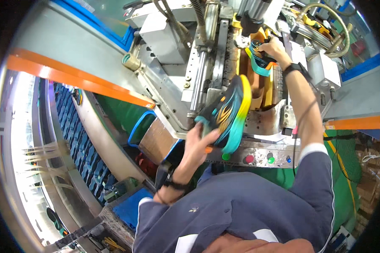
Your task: The person is operating a shoe-pressing machine to shape footwear and then placing the finished items on a conveyor belt.
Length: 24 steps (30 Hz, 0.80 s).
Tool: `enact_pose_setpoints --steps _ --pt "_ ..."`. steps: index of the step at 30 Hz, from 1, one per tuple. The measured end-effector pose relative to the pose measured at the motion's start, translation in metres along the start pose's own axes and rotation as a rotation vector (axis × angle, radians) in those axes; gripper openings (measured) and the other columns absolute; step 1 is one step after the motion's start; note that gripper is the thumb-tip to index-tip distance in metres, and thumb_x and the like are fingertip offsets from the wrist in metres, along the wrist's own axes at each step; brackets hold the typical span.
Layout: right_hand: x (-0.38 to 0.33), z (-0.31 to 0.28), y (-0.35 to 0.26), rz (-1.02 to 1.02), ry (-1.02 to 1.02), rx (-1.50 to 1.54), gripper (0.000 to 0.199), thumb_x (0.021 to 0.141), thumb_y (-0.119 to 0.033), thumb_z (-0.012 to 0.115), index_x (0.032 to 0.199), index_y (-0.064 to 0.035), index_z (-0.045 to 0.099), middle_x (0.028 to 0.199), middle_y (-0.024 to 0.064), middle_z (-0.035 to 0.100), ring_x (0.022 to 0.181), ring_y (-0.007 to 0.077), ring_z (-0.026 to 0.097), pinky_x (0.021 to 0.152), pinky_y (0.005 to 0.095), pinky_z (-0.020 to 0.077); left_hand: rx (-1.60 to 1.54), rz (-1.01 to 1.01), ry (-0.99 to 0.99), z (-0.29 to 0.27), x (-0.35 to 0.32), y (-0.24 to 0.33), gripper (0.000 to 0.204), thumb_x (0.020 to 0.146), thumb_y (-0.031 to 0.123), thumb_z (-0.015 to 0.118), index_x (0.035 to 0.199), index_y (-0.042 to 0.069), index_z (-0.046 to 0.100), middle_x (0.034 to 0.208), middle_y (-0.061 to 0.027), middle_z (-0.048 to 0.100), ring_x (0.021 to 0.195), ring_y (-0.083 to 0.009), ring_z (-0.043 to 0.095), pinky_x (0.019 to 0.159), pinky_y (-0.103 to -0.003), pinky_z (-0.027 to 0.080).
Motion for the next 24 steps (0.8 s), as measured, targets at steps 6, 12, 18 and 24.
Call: enact_pose_setpoints --steps 6,12,18,24 --pt "0.017 0.098 -0.004 -0.039 0.255 -0.195 0.046 0.080 -0.032 0.067 0.104 0.0034 0.049 0.097 0.0267 0.067 0.089 0.0394 0.068 0.077 0.0447 0.0549 -0.002 0.179 0.476 -0.081 -0.147 0.009 0.053 0.083 0.013 0.067 0.128 -0.007 0.048 0.118 -0.0116 0.061 0.105 -0.0205 0.061 0.095 -0.033 0.047" --pt "-0.031 0.087 -0.021 -0.312 0.170 -0.149 0.050 0.085 -0.033 0.065 0.120 0.0013 0.056 0.112 0.0254 0.064 0.097 0.0388 0.065 0.091 0.0452 0.0486 -0.282 0.314 0.821 -0.115 -0.229 -0.064 0.045 0.086 0.004 0.066 0.126 -0.005 0.049 0.114 -0.0109 0.062 0.101 -0.0204 0.063 0.092 -0.034 0.049" --pt "-0.362 0.122 -0.093 -0.952 -0.165 0.365 0.015 0.088 -0.009 0.061 0.101 -0.0037 0.065 0.099 0.0154 0.066 0.092 0.0339 0.062 0.081 0.0388 0.0496 -0.540 0.318 0.917 -0.086 -0.271 -0.114 0.036 0.087 0.006 0.067 0.118 -0.007 0.056 0.107 -0.0102 0.065 0.095 -0.0183 0.064 0.088 -0.033 0.052" --pt "-0.402 0.267 -0.018 -1.030 -0.387 0.149 0.015 0.088 -0.010 0.057 0.101 -0.0049 0.064 0.097 0.0154 0.063 0.090 0.0359 0.060 0.079 0.0425 0.0487 -0.325 0.192 1.098 -0.069 -0.327 -0.158 0.039 0.085 0.012 0.069 0.114 -0.012 0.059 0.106 -0.0123 0.065 0.094 -0.0202 0.062 0.083 -0.032 0.048"
Point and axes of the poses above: each hand's wrist, its own x-axis towards the middle knuckle, its own z-axis out of the palm, y = z × x, the point moved 8 cm from there along x, towards the middle knuckle
